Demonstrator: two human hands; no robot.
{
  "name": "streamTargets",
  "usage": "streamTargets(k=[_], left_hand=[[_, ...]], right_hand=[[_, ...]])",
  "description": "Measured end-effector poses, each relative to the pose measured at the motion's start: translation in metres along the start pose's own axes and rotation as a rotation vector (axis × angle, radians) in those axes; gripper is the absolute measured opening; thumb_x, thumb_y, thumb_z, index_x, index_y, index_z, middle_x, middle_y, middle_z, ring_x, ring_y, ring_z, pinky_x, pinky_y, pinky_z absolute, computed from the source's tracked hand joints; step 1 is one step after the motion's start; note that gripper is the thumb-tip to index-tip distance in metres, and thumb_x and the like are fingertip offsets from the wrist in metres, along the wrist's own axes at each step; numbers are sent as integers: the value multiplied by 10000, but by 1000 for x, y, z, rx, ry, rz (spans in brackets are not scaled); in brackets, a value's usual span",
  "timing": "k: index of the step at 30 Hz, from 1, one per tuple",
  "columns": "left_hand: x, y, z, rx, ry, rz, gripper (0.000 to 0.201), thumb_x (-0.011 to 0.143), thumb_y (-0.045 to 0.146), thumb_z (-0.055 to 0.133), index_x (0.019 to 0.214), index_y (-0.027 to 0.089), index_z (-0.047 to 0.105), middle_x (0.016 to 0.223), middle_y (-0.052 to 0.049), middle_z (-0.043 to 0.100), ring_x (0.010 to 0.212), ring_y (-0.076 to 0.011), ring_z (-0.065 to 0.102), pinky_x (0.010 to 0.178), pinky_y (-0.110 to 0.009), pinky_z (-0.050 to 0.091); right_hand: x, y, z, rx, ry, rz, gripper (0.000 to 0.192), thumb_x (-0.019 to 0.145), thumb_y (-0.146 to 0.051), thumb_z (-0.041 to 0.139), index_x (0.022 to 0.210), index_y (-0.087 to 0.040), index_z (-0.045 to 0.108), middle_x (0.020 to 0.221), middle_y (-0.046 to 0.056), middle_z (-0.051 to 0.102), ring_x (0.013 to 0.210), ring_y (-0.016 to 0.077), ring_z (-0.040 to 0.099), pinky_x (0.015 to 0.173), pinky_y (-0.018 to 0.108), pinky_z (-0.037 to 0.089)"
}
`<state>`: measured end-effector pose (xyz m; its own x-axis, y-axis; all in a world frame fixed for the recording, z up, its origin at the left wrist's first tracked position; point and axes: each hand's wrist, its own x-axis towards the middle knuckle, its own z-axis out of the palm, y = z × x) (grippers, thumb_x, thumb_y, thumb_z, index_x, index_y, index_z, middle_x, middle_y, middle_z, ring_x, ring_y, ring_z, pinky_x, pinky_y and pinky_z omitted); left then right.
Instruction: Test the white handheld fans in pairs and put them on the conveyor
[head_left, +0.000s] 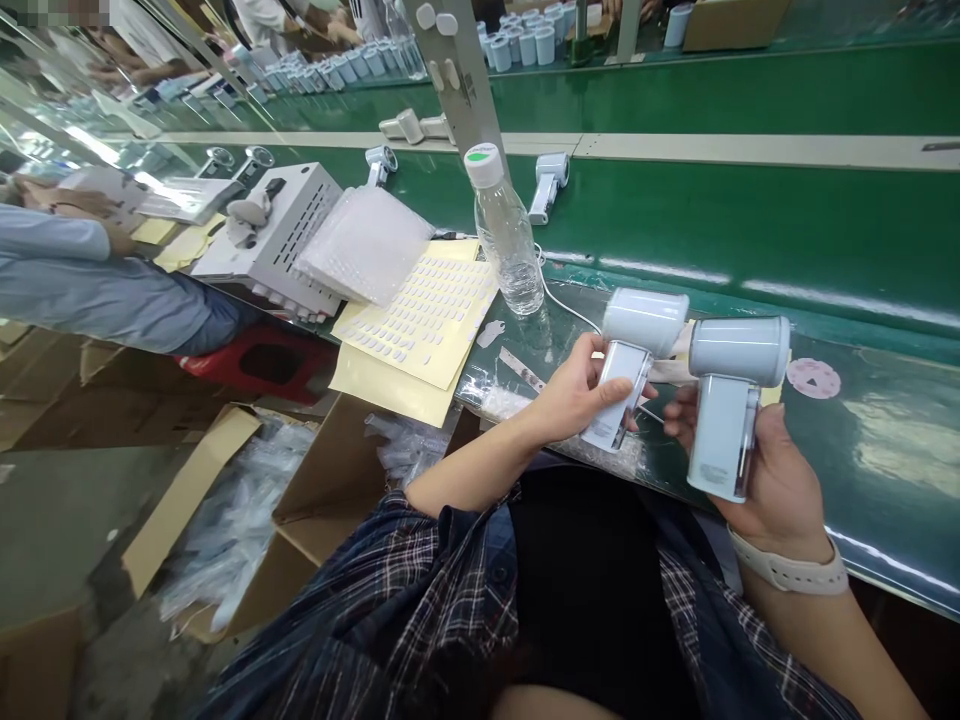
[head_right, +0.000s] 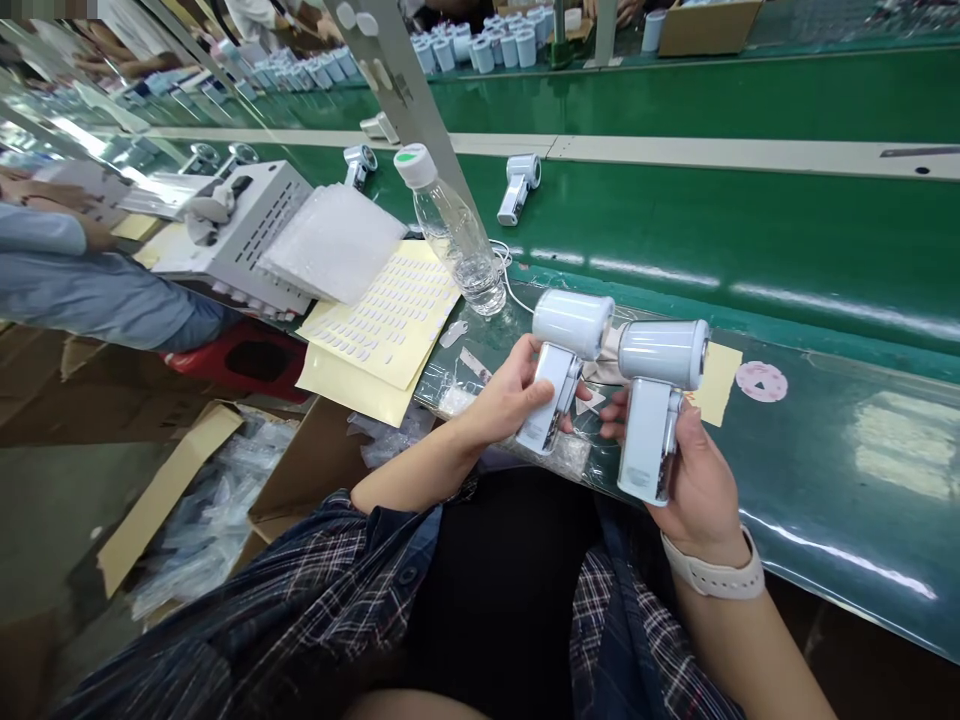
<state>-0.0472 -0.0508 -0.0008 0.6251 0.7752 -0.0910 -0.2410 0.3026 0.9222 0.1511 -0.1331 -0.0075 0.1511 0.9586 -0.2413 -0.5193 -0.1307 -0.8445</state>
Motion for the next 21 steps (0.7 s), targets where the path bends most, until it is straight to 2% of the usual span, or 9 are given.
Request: streamTargets(k=[2, 4, 7, 11, 13, 16, 19, 21], left_hand=[[-1, -1, 3, -34, -7, -17, 717, 869, 819, 688, 1145, 265, 326, 993, -48, 752, 632, -204, 726, 587, -342, 581], [-4, -2, 6, -45, 13, -19, 667, 906, 816, 631, 1176, 269, 361, 976, -34, 748, 659, -220, 733, 613, -366, 594], [-9, 0, 8, -7, 31, 11, 625, 913, 741, 683, 1209, 261, 413, 948, -21, 725, 746, -222, 735, 705, -375, 602], [-9, 6, 9, -50, -31, 42, 631, 903, 701, 744, 1210, 265, 407, 985, -34, 720, 847, -231, 753, 789, -378, 600], [-7, 9, 10, -107, -58, 22, 686, 852, 677, 816, 1244, 258, 439, 1054, -59, 721, 878, -234, 756, 817, -382, 600], [-3, 8, 9, -176, -124, -68, 771, 718, 633, 942, 1217, 197, 549, 1029, -70, 690, 829, -194, 709, 788, -340, 580], [-1, 1, 9, -191, -117, -78, 779, 661, 670, 966, 1126, 171, 590, 946, -41, 647, 786, -149, 639, 729, -292, 540], [-1, -4, 10, -169, -73, -51, 760, 715, 753, 891, 1118, 184, 590, 1003, -63, 675, 834, -169, 659, 740, -298, 543]], right_hand=[[-1, 1, 0, -9, 51, -21, 522, 848, -711, 809, 1070, -239, 804, 1057, 71, 809, 887, 236, 781, 741, 341, 694], [-3, 2, 0, -30, 43, -22, 486, 880, -680, 793, 1109, -251, 803, 1108, 74, 815, 908, 256, 791, 723, 363, 699], [-7, 0, 2, -47, 0, -32, 416, 951, -637, 731, 1123, -264, 794, 1142, 84, 811, 939, 279, 791, 693, 395, 694], [-9, -5, 6, -5, -3, -96, 294, 941, -546, 779, 1053, -275, 792, 1134, 70, 813, 977, 308, 795, 788, 481, 703], [-9, -8, 10, 21, 2, -100, 259, 936, -519, 782, 1040, -282, 791, 1159, 65, 812, 999, 319, 790, 810, 508, 698], [-7, -12, 17, 42, 10, -33, 337, 889, -523, 787, 1123, -280, 800, 1208, 66, 794, 1005, 303, 765, 763, 451, 687], [-4, -15, 21, 34, 65, 42, 384, 809, -528, 785, 1049, -229, 813, 981, 66, 775, 811, 248, 707, 663, 376, 642], [-2, -16, 23, 24, 98, 66, 354, 809, -521, 728, 968, -212, 798, 827, 56, 715, 717, 227, 652, 626, 366, 612]])
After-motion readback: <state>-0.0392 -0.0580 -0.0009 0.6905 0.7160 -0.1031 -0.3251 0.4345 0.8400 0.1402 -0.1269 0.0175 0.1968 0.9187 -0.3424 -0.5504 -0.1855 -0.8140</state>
